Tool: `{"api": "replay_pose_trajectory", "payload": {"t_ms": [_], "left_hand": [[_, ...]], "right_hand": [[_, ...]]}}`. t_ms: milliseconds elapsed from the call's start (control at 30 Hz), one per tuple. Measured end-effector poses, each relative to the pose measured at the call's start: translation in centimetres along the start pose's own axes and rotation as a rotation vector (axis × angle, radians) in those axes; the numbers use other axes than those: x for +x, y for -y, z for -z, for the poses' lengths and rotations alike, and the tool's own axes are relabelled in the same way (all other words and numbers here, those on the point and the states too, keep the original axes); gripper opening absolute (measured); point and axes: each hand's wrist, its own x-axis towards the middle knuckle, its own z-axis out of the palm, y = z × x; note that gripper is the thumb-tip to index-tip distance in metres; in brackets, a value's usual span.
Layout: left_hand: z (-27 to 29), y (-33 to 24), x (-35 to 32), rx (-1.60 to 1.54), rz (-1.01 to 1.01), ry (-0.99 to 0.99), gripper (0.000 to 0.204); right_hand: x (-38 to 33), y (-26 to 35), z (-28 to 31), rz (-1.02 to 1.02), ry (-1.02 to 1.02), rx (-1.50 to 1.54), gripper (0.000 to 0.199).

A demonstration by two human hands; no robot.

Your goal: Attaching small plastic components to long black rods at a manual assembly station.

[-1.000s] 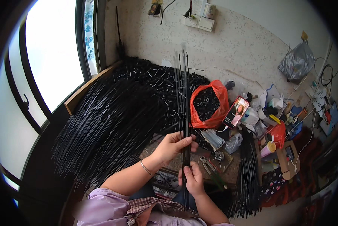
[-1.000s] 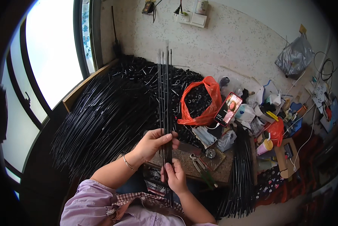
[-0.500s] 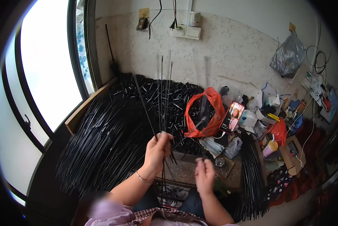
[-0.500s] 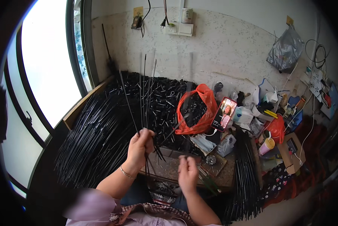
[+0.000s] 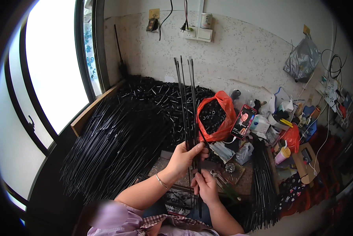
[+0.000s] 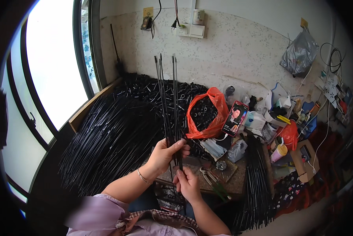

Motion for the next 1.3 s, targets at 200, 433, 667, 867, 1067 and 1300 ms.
{"api": "replay_pose_trajectory", "payload": {"t_ms": [200, 433, 667, 867, 1067, 1300], "left_hand": [[0.6, -0.2, 0.2, -0.194, 0.068, 0.019, 0.016], [0.7, -1.1, 0.4, 0.024, 0.213, 0.108, 0.019], [1.4, -1.3, 0.5, 0.064, 0.136, 0.275, 0.019], [3.2, 2.4, -2.7, 0.79, -0.446, 0.708, 0.016], [6.4, 8.7, -4.7, 1.048, -0.514, 0.94, 0.013], [8.0, 10.7, -3.8, 1.068, -0.505, 0.485, 0.037]], "right_hand": [[0.9, -2.0, -0.1, 0.809, -0.415, -0.988, 0.043], [-0.8, -2.8, 0.2, -0.01, 0.068, -0.142, 0.028], [-1.5, -5.2, 3.0, -0.208, 0.422, -0.283, 0.02], [0.3, -3.3, 3.9, -0.563, -0.057, 0.7, 0.048], [6.6, -0.4, 3.3, -0.56, -0.031, 0.656, 0.055], [7.7, 0.6, 2.7, -0.158, -0.211, 0.003, 0.064]]}}
